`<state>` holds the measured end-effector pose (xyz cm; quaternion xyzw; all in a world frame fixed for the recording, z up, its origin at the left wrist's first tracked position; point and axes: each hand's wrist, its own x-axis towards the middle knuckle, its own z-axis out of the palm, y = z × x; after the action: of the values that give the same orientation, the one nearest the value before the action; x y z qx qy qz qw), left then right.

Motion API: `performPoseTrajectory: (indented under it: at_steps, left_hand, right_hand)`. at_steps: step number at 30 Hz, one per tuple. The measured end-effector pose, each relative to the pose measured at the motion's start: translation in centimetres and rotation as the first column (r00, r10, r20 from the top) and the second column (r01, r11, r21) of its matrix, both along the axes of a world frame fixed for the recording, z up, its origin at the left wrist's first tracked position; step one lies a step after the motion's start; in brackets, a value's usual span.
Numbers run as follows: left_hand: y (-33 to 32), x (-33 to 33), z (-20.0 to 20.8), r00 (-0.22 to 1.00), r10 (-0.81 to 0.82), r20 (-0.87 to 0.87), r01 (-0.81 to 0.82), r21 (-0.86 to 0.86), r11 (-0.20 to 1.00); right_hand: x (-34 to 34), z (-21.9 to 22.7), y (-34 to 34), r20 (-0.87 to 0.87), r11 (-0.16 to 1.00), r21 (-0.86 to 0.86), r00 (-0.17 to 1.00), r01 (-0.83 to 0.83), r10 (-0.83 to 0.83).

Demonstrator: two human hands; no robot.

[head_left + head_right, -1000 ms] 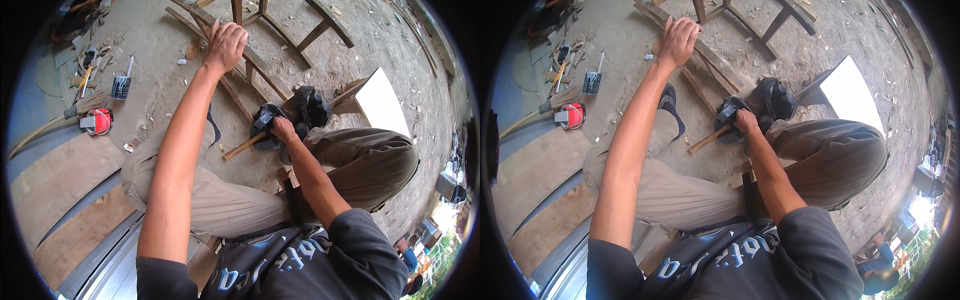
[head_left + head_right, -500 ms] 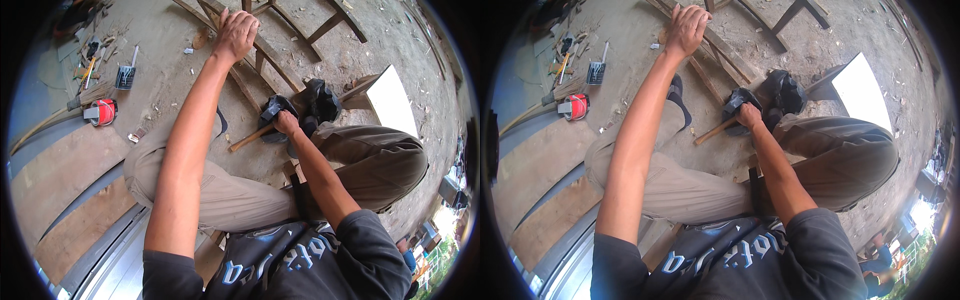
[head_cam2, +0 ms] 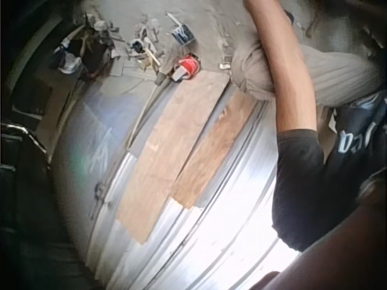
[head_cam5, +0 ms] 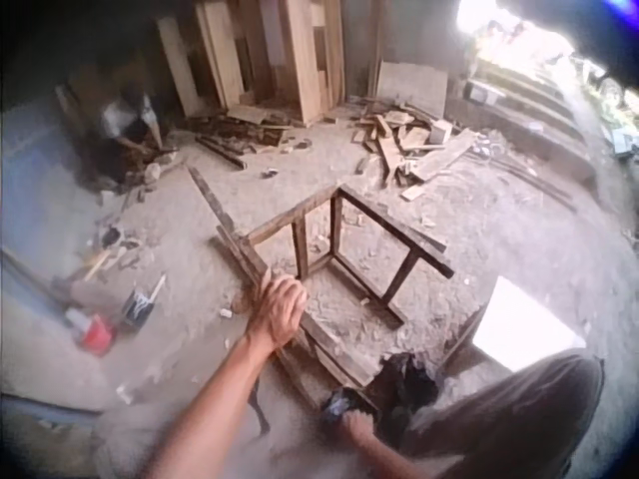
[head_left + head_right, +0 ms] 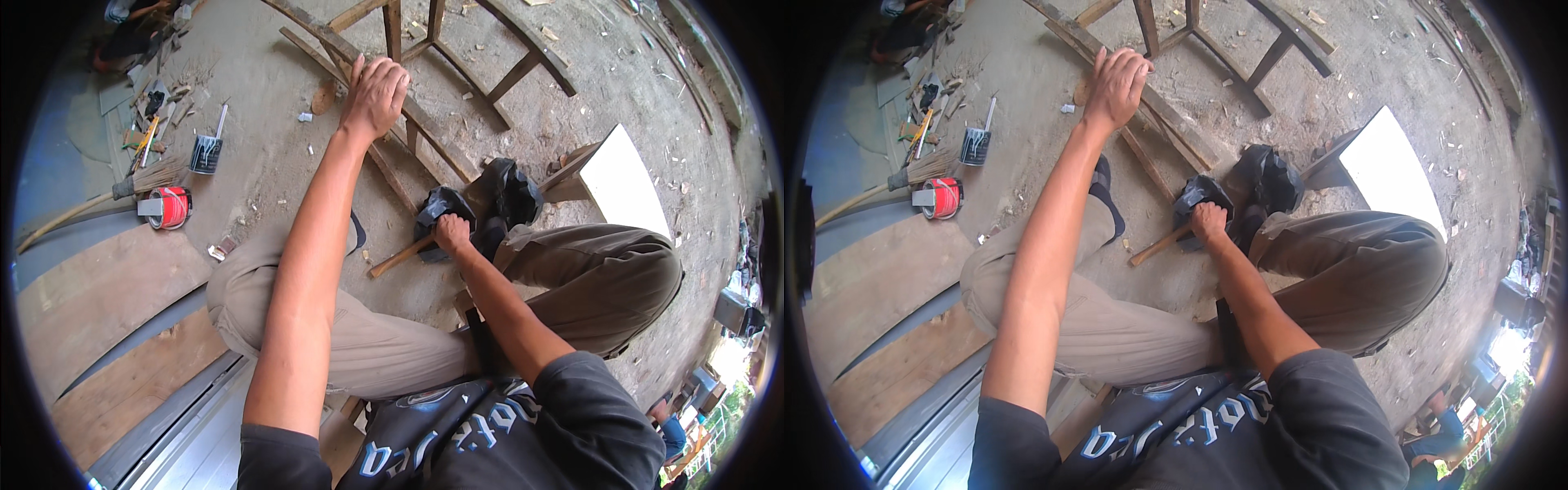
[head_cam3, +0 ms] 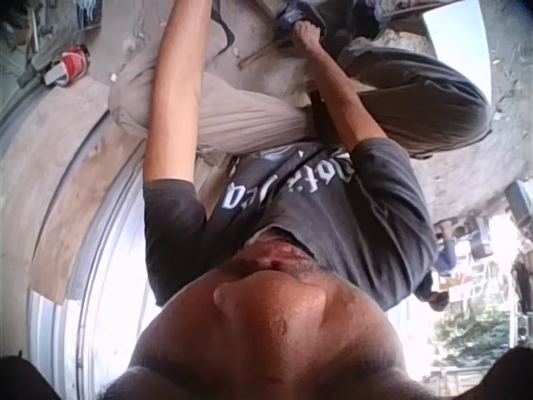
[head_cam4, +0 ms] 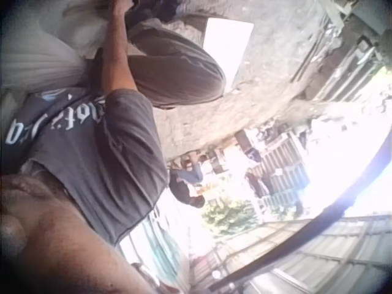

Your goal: The person assembles a wooden chair frame by hand, aligning legs and crossbars, then uses a hammer to drive nails into the joints. The person repeatedly adjusts the frame and hammers multiple nails to secure the structure.

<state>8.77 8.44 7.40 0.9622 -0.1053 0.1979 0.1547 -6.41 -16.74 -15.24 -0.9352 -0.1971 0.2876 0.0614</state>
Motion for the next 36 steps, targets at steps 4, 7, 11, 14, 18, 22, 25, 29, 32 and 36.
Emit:
performPoseTrajectory:
  at_steps: [4, 7, 11, 14, 18, 22, 25, 29, 32, 36]
  left_hand:
    - [0.1, 0.0, -0.7, 0.999, 0.033, 0.03, -0.032, -0.026, 0.999]
    - [0.2, 0.3, -0.9, 0.999, 0.038, 0.028, -0.038, -0.02, 0.999]
    - [0.5, 0.3, -1.3, 0.992, 0.023, 0.123, -0.024, 0.002, 1.0]
    - [0.4, 0.1, -1.1, 0.995, 0.019, 0.102, -0.017, -0.022, 1.0]
    - [0.2, 0.2, -1.2, 0.995, 0.029, 0.099, -0.025, -0.036, 0.999]
    - [0.1, 0.1, -0.5, 0.999, 0.018, 0.039, -0.017, -0.046, 0.999]
    - [0.9, -0.5, -0.7, 0.999, 0.05, -0.012, -0.05, -0.018, 0.999]
    - [-0.3, 0.0, -0.2, 0.999, 0.032, -0.028, -0.032, -0.022, 0.999]
    - [-1.3, 1.1, -0.7, 0.996, 0.018, 0.09, -0.009, -0.099, 0.995]
    - [0.0, -0.8, -1.1, 0.99, 0.062, 0.126, -0.043, -0.147, 0.988]
  right_hand:
    - [-0.3, 3.6, 0.6, -0.044, 0.999, 0.012, 0.998, 0.04, -0.04]
    - [0.8, 6.4, 1.1, 0.083, 0.977, -0.016, 0.973, -0.214, 0.214]
    - [5.9, 10.3, 0.8, 0.157, 0.881, 0.042, 0.873, -0.472, 0.461]
    - [11.3, 14.7, 0.1, -0.033, 0.738, -0.071, 0.741, -0.672, 0.671]
    - [17.2, 16.7, -2.2, 0.017, 0.844, -0.078, 0.846, -0.53, 0.533]
    - [18.2, 13.6, -3.2, 0.145, 0.838, -0.138, 0.827, -0.527, 0.544]
    - [16.4, 9.9, -2.3, 0.16, 0.879, -0.118, 0.865, -0.462, 0.476]
    - [17.1, 4.2, -5.2, 0.385, 0.856, 0.131, 0.821, -0.5, 0.421]
    - [22.5, 4.4, -4.8, 0.473, 0.921, 0.229, 0.863, -0.314, 0.177]
    - [22.6, 19.1, 1.4, -0.128, 0.459, 0.852, 0.951, 0.25, -0.281]
